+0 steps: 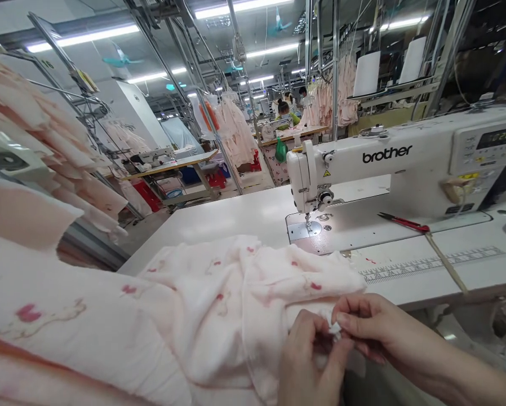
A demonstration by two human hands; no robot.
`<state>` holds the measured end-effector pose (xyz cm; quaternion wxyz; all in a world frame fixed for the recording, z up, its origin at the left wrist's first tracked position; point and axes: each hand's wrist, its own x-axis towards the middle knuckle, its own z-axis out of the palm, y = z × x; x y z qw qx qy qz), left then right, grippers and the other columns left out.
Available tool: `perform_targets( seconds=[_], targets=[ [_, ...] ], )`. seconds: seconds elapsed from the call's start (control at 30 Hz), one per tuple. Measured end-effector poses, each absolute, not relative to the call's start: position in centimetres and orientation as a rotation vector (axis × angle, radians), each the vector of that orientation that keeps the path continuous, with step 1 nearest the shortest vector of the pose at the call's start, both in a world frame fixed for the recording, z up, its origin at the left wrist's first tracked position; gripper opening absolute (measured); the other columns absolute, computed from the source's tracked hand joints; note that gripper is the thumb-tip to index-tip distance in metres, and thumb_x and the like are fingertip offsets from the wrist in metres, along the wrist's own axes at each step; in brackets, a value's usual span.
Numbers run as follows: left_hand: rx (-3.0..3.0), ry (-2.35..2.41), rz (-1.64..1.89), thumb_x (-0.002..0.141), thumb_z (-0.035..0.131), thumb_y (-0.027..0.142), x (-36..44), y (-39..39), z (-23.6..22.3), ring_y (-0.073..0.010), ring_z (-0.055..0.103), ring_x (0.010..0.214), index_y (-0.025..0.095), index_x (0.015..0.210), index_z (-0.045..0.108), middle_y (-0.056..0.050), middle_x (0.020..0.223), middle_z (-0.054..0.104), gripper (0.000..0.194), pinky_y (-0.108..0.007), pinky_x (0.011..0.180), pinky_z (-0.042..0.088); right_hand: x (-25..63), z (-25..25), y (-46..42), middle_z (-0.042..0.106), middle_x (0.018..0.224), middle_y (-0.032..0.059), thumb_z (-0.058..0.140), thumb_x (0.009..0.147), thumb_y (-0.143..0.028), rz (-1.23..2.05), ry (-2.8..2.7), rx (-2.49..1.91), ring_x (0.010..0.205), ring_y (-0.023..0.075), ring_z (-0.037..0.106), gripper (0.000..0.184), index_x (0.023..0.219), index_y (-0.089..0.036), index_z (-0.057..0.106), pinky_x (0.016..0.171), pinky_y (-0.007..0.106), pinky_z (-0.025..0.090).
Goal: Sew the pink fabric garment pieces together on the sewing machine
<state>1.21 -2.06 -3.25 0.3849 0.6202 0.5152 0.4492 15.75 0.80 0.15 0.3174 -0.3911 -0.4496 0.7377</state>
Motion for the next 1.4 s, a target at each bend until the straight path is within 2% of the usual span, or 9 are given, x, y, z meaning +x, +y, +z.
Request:
perform_targets(
  seconds=[0.27, 0.4, 0.57, 0.63, 0.77, 0.83, 1.0, 1.17, 1.4],
  targets=[
    [1.712, 1.382, 1.169, 0.078, 0.042, 0.02, 1.8, -2.4, -3.4, -0.0142, 0.049, 0.063, 0.016, 0.066, 0.048, -0.002, 0.068, 0.05, 0.013, -0.024, 0.057, 0.036, 16.0, 0.1, 0.6, 0.046, 0.054, -0.0029, 0.067, 0.065, -0.045, 1.821, -1.298, -1.109, 0.044, 0.0059, 0.034, 0.033, 0.066, -0.013, 0.06, 0.039, 0.019, 0.024],
    [1.332, 1.155, 1.002, 0.075, 0.048, 0.025, 1.0, -2.0, -3.0, -0.0109, 0.047, 0.054, 0.016, 0.066, 0.044, 0.001, 0.058, 0.047, 0.013, -0.022, 0.052, 0.035, 16.5, -0.2, 0.8, 0.045, 0.048, -0.0043, 0.063, 0.069, -0.045, 1.727, -1.385, -1.195, 0.042, 0.0074, 0.04, 0.031, 0.066, -0.014, 0.056, 0.04, 0.019, 0.031],
    [1.019, 0.877, 0.869, 0.074, 0.056, 0.036, 0.4, -1.8, -3.2, -0.0076, 0.043, 0.046, 0.014, 0.072, 0.044, 0.0, 0.056, 0.05, 0.025, -0.02, 0.048, 0.034, 17.0, -1.2, 0.5, 0.05, 0.049, -0.0025, 0.053, 0.078, -0.045, 1.89, -1.342, -1.043, 0.039, 0.0075, 0.042, 0.032, 0.067, -0.015, 0.048, 0.037, 0.018, 0.033],
    [1.136, 0.945, 0.955, 0.079, 0.054, 0.036, 0.4, -1.8, -3.1, -0.0092, 0.046, 0.056, 0.014, 0.075, 0.047, -0.001, 0.067, 0.051, 0.023, -0.02, 0.054, 0.037, 17.1, -1.2, 0.2, 0.051, 0.054, -0.0019, 0.053, 0.079, -0.045, 1.918, -1.299, -1.005, 0.043, 0.008, 0.045, 0.032, 0.07, -0.015, 0.047, 0.038, 0.017, 0.034],
    [1.375, 0.866, 0.925, 0.085, 0.046, 0.027, 0.2, -1.3, -1.8, -0.0161, 0.047, 0.094, 0.018, 0.092, 0.051, -0.007, 0.108, 0.049, 0.013, -0.026, 0.083, 0.037, 17.7, -0.4, -0.3, 0.049, 0.057, -0.0026, 0.05, 0.083, -0.043, 1.847, -1.414, -0.977, 0.049, 0.0086, 0.044, 0.03, 0.071, -0.016, 0.045, 0.045, 0.019, 0.036],
    [1.407, 0.77, 0.767, 0.083, 0.048, 0.024, -0.1, -0.7, -1.0, -0.0174, 0.049, 0.092, 0.018, 0.097, 0.049, -0.006, 0.101, 0.052, 0.016, -0.028, 0.081, 0.039, 18.1, 0.2, -0.3, 0.047, 0.057, -0.0032, 0.048, 0.085, -0.04, 1.756, -1.526, -0.983, 0.052, 0.0083, 0.042, 0.028, 0.071, -0.016, 0.045, 0.049, 0.02, 0.034],
    [1.646, 1.031, 0.667, 0.073, 0.059, 0.025, -0.8, 0.4, 0.4, -0.0134, 0.045, 0.069, 0.018, 0.075, 0.05, 0.001, 0.07, 0.048, 0.012, -0.023, 0.062, 0.037, 18.8, 1.1, 0.2, 0.043, 0.058, -0.004, 0.046, 0.087, -0.039, 1.554, -1.656, -1.06, 0.056, 0.0093, 0.039, 0.027, 0.071, -0.017, 0.046, 0.053, 0.021, 0.03],
    [1.688, 1.119, 0.747, 0.08, 0.052, 0.026, -0.7, 0.3, 0.8, -0.0155, 0.048, 0.078, 0.019, 0.084, 0.053, -0.001, 0.082, 0.054, 0.008, -0.025, 0.068, 0.038, 18.8, 1.0, 0.7, 0.043, 0.056, -0.004, 0.043, 0.087, -0.038, 1.407, -1.702, -1.152, 0.055, 0.0106, 0.039, 0.027, 0.069, -0.018, 0.044, 0.052, 0.022, 0.029],
    [2.159, 0.891, 1.221, 0.079, 0.043, 0.004, -0.6, 0.3, -0.1, -0.0134, 0.047, 0.075, 0.018, 0.084, 0.05, -0.003, 0.08, 0.047, 0.016, -0.024, 0.065, 0.041, 18.8, 1.6, 0.7, 0.044, 0.06, -0.0034, 0.047, 0.085, -0.033, 1.246, -1.796, -1.155, 0.058, 0.0109, 0.04, 0.023, 0.067, -0.019, 0.048, 0.053, 0.021, 0.03]
  ],
)
